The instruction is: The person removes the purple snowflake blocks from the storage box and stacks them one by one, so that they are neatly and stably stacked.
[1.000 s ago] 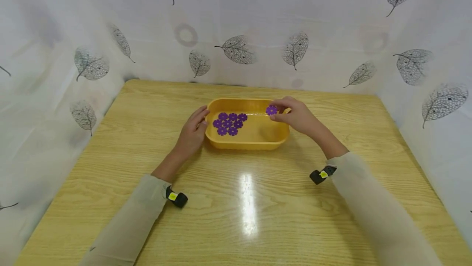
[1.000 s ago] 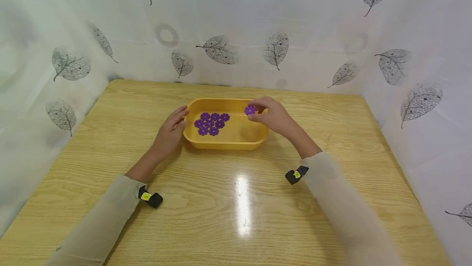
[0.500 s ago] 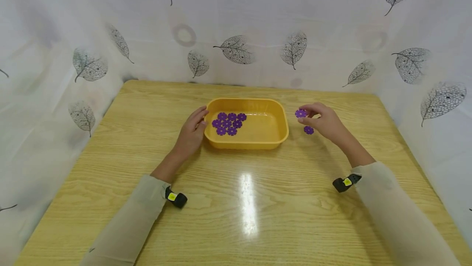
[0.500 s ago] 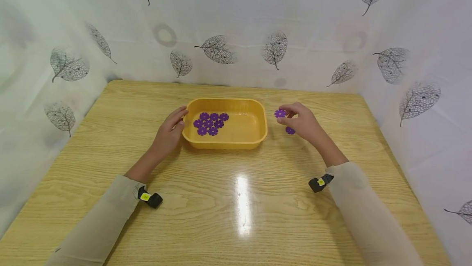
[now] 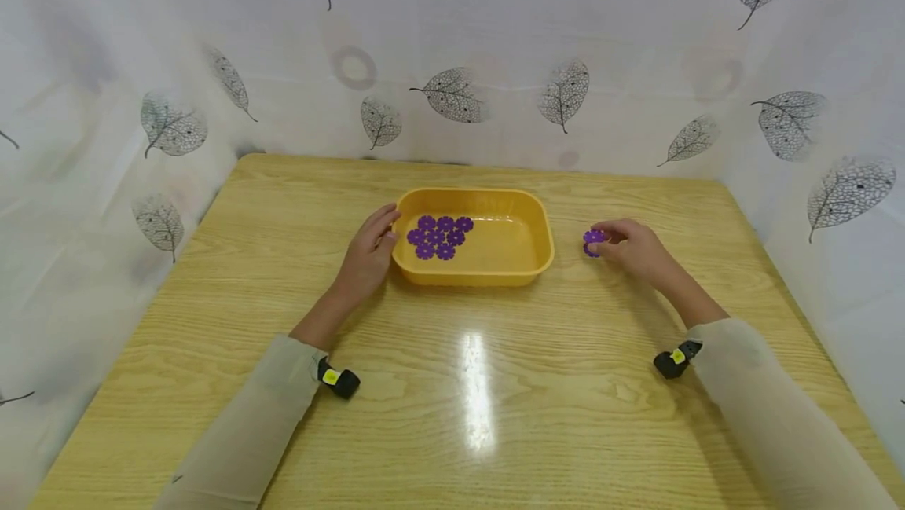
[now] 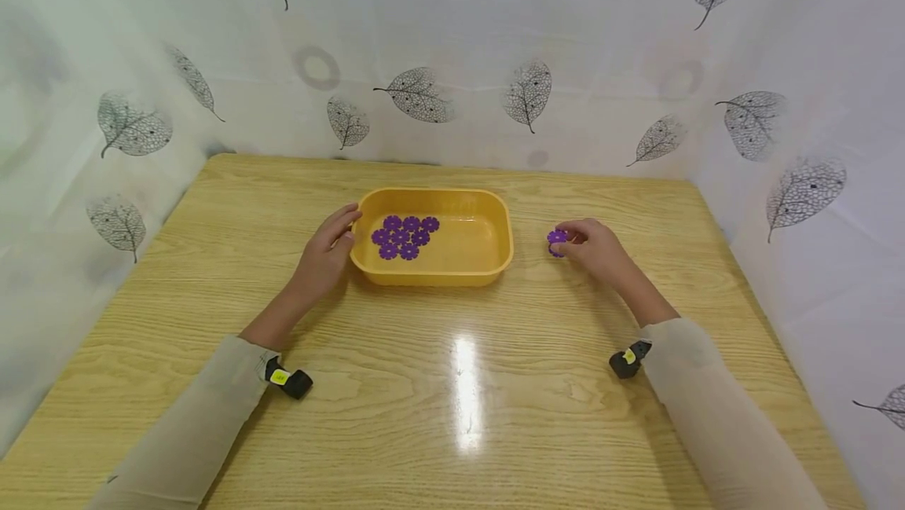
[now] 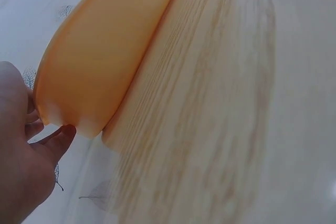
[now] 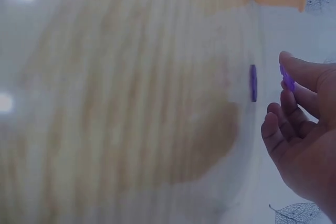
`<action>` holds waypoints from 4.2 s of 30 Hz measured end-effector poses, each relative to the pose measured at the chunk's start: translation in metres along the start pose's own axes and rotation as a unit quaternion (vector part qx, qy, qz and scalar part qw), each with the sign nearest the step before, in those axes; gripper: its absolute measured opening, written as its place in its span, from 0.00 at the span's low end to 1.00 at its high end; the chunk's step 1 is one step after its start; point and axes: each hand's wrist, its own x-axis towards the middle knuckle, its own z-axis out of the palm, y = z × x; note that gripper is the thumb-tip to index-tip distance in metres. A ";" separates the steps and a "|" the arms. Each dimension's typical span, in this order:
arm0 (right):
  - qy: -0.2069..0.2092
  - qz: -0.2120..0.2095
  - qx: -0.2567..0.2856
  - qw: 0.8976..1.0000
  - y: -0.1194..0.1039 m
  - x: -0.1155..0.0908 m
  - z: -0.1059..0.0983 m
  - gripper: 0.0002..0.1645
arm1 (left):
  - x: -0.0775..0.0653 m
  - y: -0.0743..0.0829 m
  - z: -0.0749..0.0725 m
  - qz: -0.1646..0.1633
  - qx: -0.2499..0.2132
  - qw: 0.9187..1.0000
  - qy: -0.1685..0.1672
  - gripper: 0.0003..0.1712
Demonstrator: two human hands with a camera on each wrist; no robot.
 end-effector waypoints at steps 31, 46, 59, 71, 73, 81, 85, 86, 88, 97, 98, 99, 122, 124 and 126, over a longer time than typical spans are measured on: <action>-0.028 -0.016 -0.035 0.999 0.013 0.003 0.007 0.31 | 0.013 -0.044 0.006 0.012 0.002 1.000 0.009 0.26; -0.036 -0.024 -0.035 0.998 0.012 0.004 0.007 0.31 | 0.011 -0.041 0.005 0.015 0.022 1.000 0.007 0.26; -0.030 -0.026 -0.040 0.998 0.010 0.004 0.006 0.29 | 0.012 -0.040 0.005 0.019 0.012 1.000 0.007 0.26; -0.019 -0.019 -0.025 0.999 0.012 0.000 -0.007 0.38 | 0.011 -0.040 0.006 0.016 0.025 1.000 0.008 0.27; -0.009 -0.020 -0.020 1.000 0.008 -0.001 -0.009 0.37 | 0.011 -0.041 0.006 0.015 0.024 1.000 0.008 0.27; 0.013 -0.069 0.004 0.998 -0.027 0.001 -0.007 0.34 | 0.010 -0.040 0.005 0.019 0.017 1.000 0.009 0.26; 0.016 -0.085 0.022 0.996 -0.051 0.005 0.000 0.32 | 0.010 -0.041 0.005 0.020 0.017 1.000 0.010 0.26; 0.016 -0.087 0.028 0.996 -0.056 0.007 0.001 0.32 | 0.010 -0.041 0.005 0.020 0.016 1.000 0.010 0.26; 0.016 -0.092 0.043 0.995 -0.067 0.011 0.006 0.31 | 0.011 -0.041 0.005 0.020 0.014 1.000 0.010 0.26; -0.025 -0.120 0.091 0.988 -0.111 0.030 0.036 0.29 | 0.012 -0.042 0.005 0.027 0.005 1.000 0.012 0.26; -0.030 -0.125 0.091 0.987 -0.115 0.032 0.039 0.29 | 0.012 -0.042 0.004 0.027 0.004 1.000 0.012 0.26; -0.037 -0.130 0.091 0.987 -0.118 0.034 0.043 0.29 | 0.012 -0.042 0.004 0.026 0.003 1.000 0.012 0.26; -0.074 -0.154 0.025 0.985 -0.142 0.078 0.095 0.23 | 0.010 -0.028 0.007 0.022 -0.003 1.000 0.009 0.26; -0.078 -0.152 0.023 0.985 -0.141 0.081 0.097 0.24 | 0.015 -0.040 0.008 0.028 -0.001 1.000 0.014 0.26; -0.083 -0.152 0.020 0.985 -0.140 0.083 0.100 0.25 | 0.014 -0.039 0.008 0.030 0.002 0.999 0.018 0.26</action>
